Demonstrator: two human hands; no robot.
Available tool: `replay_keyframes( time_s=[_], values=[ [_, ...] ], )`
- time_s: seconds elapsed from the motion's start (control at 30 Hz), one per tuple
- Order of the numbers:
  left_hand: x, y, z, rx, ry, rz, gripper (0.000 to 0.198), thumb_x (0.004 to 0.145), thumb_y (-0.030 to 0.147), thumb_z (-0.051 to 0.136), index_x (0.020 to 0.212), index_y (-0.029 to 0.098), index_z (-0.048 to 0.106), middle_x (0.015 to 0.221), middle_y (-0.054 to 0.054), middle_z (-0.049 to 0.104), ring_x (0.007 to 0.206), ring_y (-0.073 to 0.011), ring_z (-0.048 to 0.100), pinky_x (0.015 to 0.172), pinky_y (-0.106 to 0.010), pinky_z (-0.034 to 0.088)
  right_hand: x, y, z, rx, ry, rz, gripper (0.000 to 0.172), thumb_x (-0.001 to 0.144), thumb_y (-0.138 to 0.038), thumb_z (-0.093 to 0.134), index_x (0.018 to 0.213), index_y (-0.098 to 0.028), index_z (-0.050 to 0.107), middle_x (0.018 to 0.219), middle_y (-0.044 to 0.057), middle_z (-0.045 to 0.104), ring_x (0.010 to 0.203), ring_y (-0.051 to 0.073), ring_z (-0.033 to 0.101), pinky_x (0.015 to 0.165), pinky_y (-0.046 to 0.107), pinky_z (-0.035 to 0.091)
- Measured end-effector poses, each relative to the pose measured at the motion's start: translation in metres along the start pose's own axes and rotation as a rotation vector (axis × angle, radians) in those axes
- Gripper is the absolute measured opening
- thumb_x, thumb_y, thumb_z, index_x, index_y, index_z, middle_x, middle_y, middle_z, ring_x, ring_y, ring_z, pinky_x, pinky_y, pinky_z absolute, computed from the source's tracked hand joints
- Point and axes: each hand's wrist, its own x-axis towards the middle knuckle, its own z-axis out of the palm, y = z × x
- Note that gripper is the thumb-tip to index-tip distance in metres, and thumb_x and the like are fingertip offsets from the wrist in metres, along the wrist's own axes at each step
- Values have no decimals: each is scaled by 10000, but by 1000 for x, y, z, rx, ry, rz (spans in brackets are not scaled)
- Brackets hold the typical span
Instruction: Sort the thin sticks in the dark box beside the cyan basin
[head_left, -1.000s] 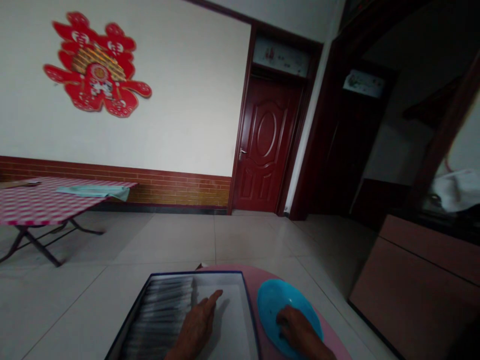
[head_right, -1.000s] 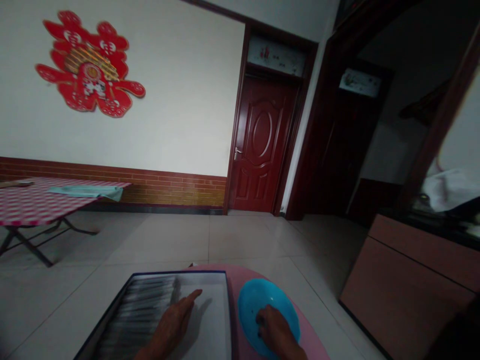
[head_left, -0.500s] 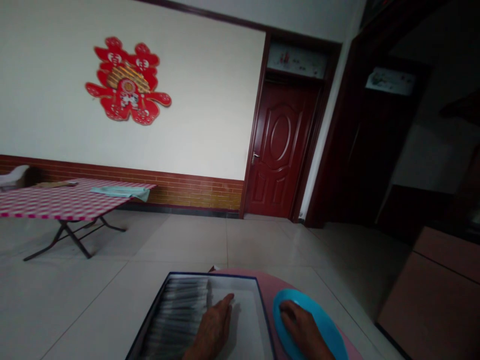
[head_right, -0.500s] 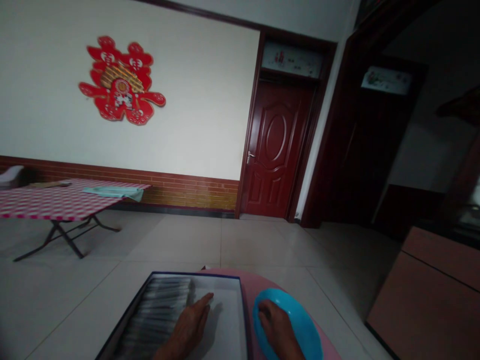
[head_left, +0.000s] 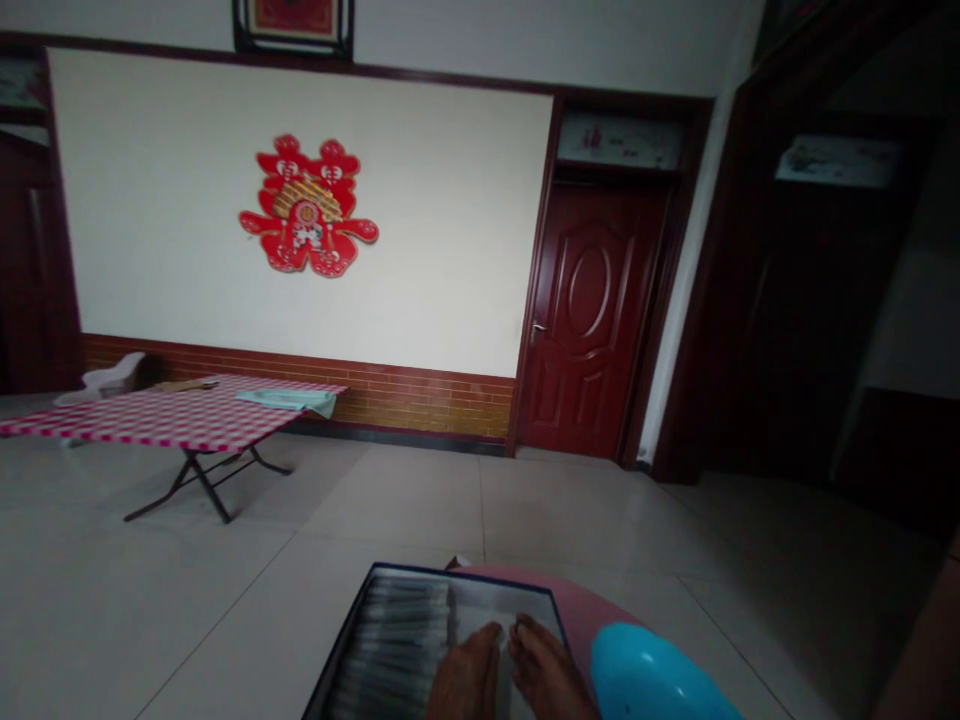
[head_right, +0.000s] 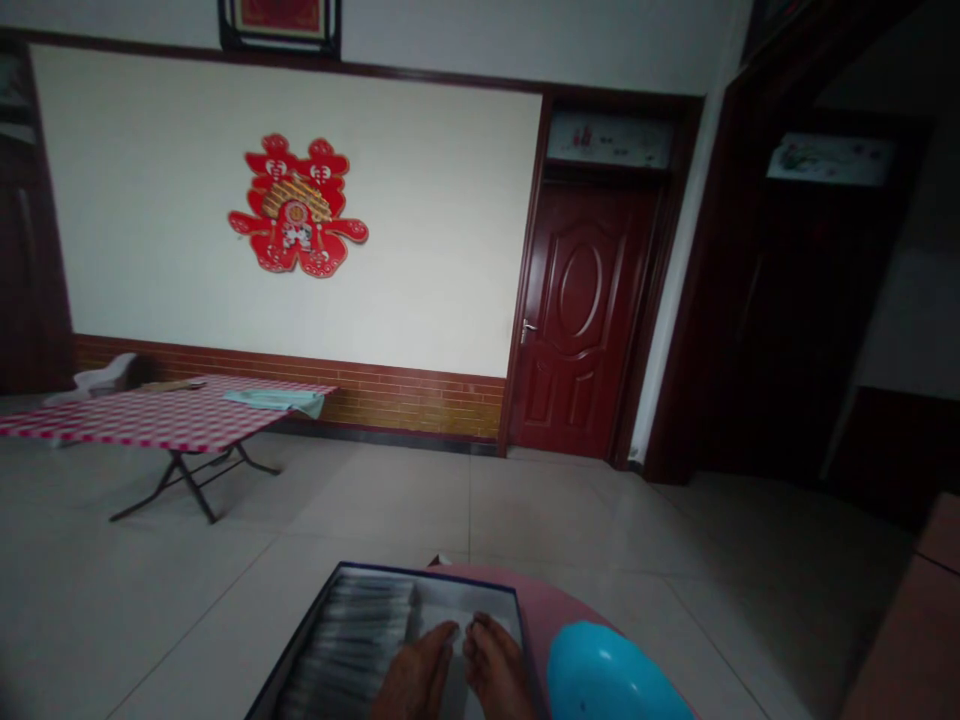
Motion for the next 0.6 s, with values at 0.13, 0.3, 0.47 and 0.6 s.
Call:
replay_keyframes(
  time_s=[0.13, 0.3, 0.47, 0.6],
  values=[
    [1, 4, -1, -1, -137, -49, 414, 929, 235, 301, 1215, 172, 594, 963, -127, 763, 777, -232, 748, 658, -300, 612, 0, 0, -2, 28, -37, 58, 534, 339, -410, 932, 791, -220, 720, 743, -5, 728, 747, 159, 656, 693, 253, 501],
    [3, 7, -4, -13, -190, -59, 438, 884, 196, 339, 1259, 148, 560, 969, -143, 755, 789, -232, 743, 691, -310, 607, -2, 1, 0, -8, -17, 58, 585, 320, -436, 933, 817, -207, 725, 808, 26, 742, 782, 185, 662, 712, 270, 505],
    [4, 9, -8, -20, -197, -98, 411, 886, 192, 366, 1235, 195, 583, 897, -100, 763, 737, -208, 740, 678, -271, 593, -1, 6, -3, -54, -51, 33, 580, 336, -470, 918, 815, -203, 729, 851, 49, 746, 815, 205, 670, 684, 264, 492],
    [-4, 4, 0, 11, -140, -46, 410, 897, 193, 357, 1256, 224, 552, 915, -75, 760, 773, -189, 732, 686, -258, 575, 0, 7, -3, -112, -53, 14, 582, 341, -510, 900, 809, -209, 731, 853, 52, 745, 851, 224, 673, 700, 273, 495]
  ],
)
